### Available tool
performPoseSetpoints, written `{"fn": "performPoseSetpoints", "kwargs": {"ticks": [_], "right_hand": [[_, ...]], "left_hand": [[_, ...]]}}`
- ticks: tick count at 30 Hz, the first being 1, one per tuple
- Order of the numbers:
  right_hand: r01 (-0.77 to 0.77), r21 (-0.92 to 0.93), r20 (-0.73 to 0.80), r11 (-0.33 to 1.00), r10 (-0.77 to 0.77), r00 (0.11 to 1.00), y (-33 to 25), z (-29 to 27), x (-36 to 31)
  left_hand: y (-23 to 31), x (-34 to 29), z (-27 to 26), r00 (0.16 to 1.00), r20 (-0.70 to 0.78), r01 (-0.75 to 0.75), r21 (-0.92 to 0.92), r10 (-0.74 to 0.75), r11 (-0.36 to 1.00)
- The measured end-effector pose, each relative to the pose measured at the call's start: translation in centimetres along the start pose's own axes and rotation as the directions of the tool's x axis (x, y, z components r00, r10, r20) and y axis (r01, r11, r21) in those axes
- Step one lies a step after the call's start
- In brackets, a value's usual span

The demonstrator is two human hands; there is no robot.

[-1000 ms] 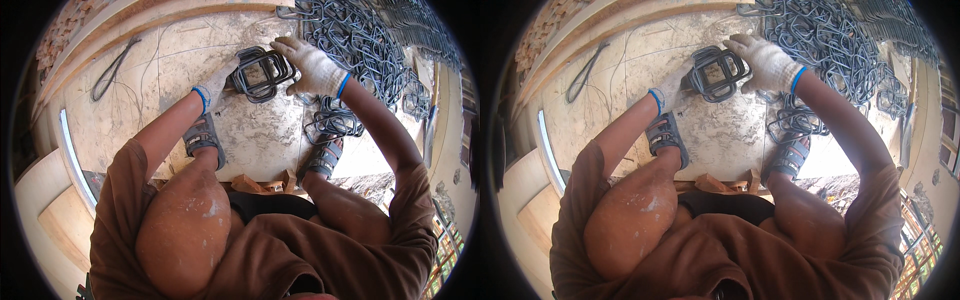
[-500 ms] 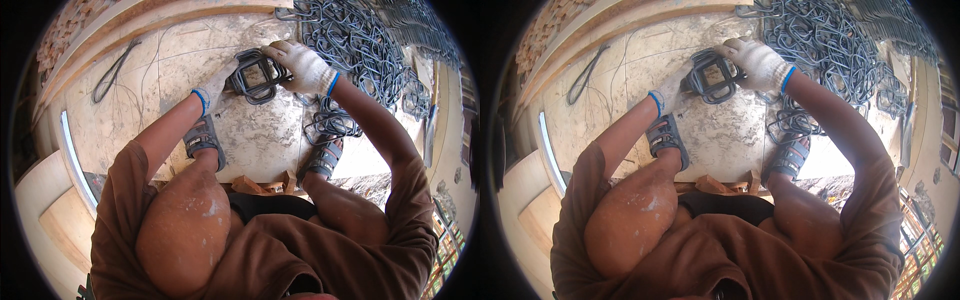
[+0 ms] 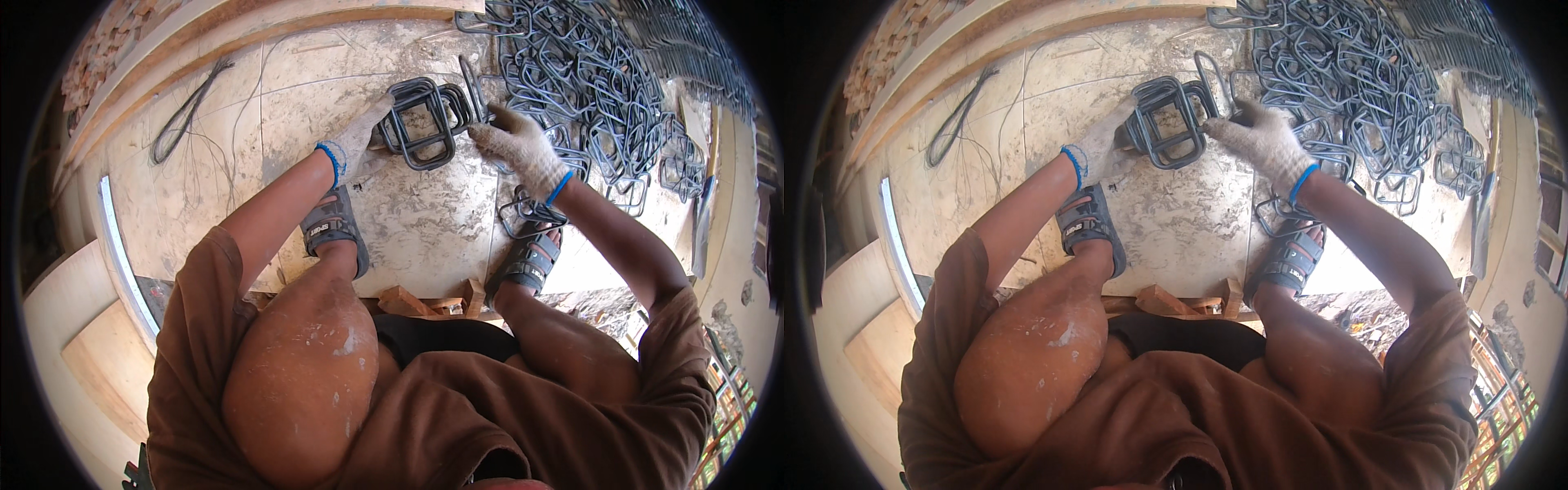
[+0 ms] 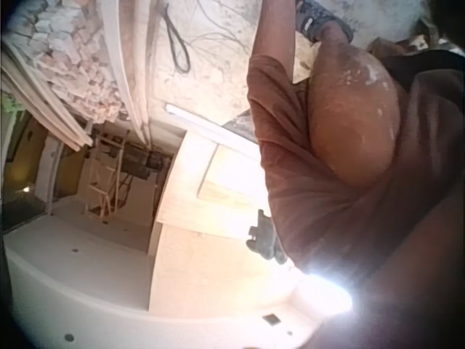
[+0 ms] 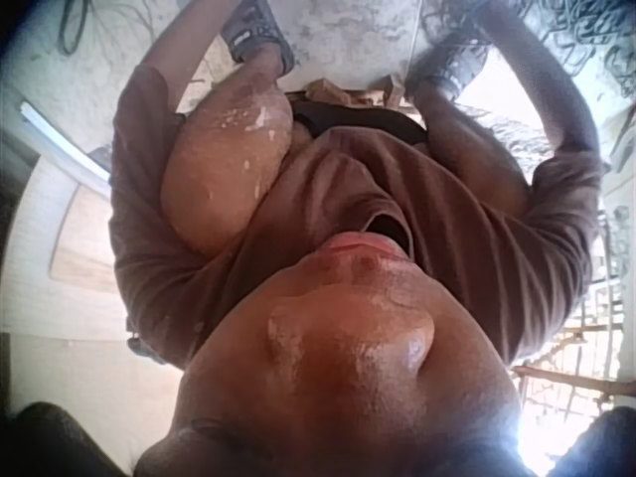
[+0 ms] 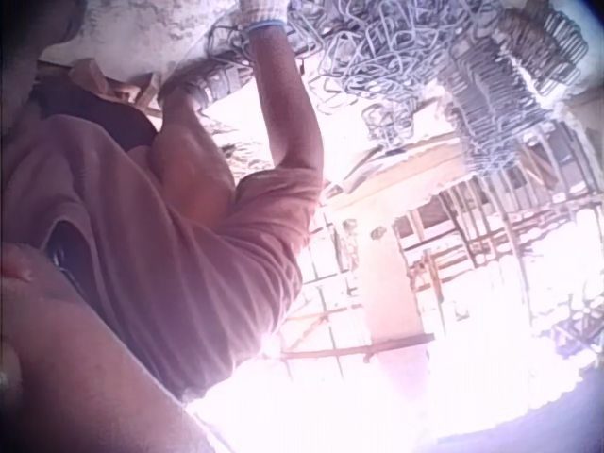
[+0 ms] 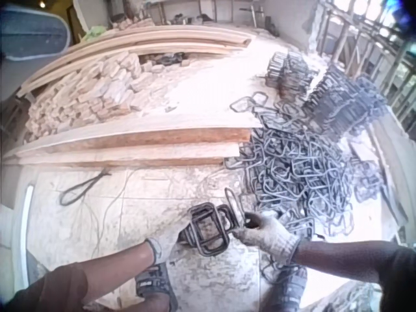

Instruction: The person sits on a tiled floor and assembles rectangular metal frames by hand. They pick up individual metal loops, interlock them, and place the assembled frames on the floor. The person wears gloves and sandals while handling the metal pieces.

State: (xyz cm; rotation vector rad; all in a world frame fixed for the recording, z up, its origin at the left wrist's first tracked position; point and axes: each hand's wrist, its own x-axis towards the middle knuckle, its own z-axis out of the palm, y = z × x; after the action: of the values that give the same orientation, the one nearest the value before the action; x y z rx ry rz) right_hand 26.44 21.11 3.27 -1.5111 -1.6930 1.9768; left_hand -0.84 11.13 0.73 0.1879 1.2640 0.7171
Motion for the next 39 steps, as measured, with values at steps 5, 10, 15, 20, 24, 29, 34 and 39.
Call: {"fn": "performPoseSetpoints", "kwargs": {"ticks": [5, 10, 15, 20, 24, 29, 34, 39], "right_hand": [[-0.229, 0.345, 0.059, 0.910, 0.222, 0.973, -0.4, 5.3, -4.0], [-0.322, 0.331, 0.003, 0.887, 0.340, 0.940, -1.9, 7.3, -3.6], [-0.263, 0.270, 0.040, 0.926, 0.263, 0.964, -3.0, 9.0, -3.3], [-0.088, -0.337, -0.049, 0.937, 0.076, 0.996, -2.5, 6.5, -3.3], [0.485, -0.777, 0.170, 0.401, -0.608, 0.775, -4.6, 3.7, -1.5], [0.656, -0.753, 0.554, -0.045, -0.582, 0.596, -5.8, 2.4, 2.4], [0.691, -0.706, 0.668, -0.156, -0.474, 0.574, -5.2, 3.4, 5.7], [0.699, -0.713, 0.660, -0.050, -0.382, 0.647, -6.3, 3.5, 6.0]], "left_hand": [[-1.2, 2.0, -2.4, 1.000, -0.029, 0.000, 0.037, 0.001, 0.999], [0.3, 1.4, -1.2, 0.993, -0.072, 0.099, 0.100, -0.092, 0.990], [-0.1, 0.8, -1.3, 0.994, -0.108, 0.037, 0.065, -0.030, 0.997], [-0.4, 0.9, -0.9, 0.995, -0.100, -0.008, 0.076, 0.015, 0.997], [-0.1, 0.1, -0.7, 0.996, -0.092, 0.025, 0.036, -0.021, 0.999], [0.0, -0.4, 0.7, 0.999, -0.026, 0.019, -0.164, -0.023, 0.986], [-0.5, 0.3, 0.6, 0.998, 0.001, 0.061, -0.286, -0.063, 0.956], [-3.5, 0.2, 0.2, 0.983, -0.070, 0.135, -0.344, -0.168, 0.929]]}}
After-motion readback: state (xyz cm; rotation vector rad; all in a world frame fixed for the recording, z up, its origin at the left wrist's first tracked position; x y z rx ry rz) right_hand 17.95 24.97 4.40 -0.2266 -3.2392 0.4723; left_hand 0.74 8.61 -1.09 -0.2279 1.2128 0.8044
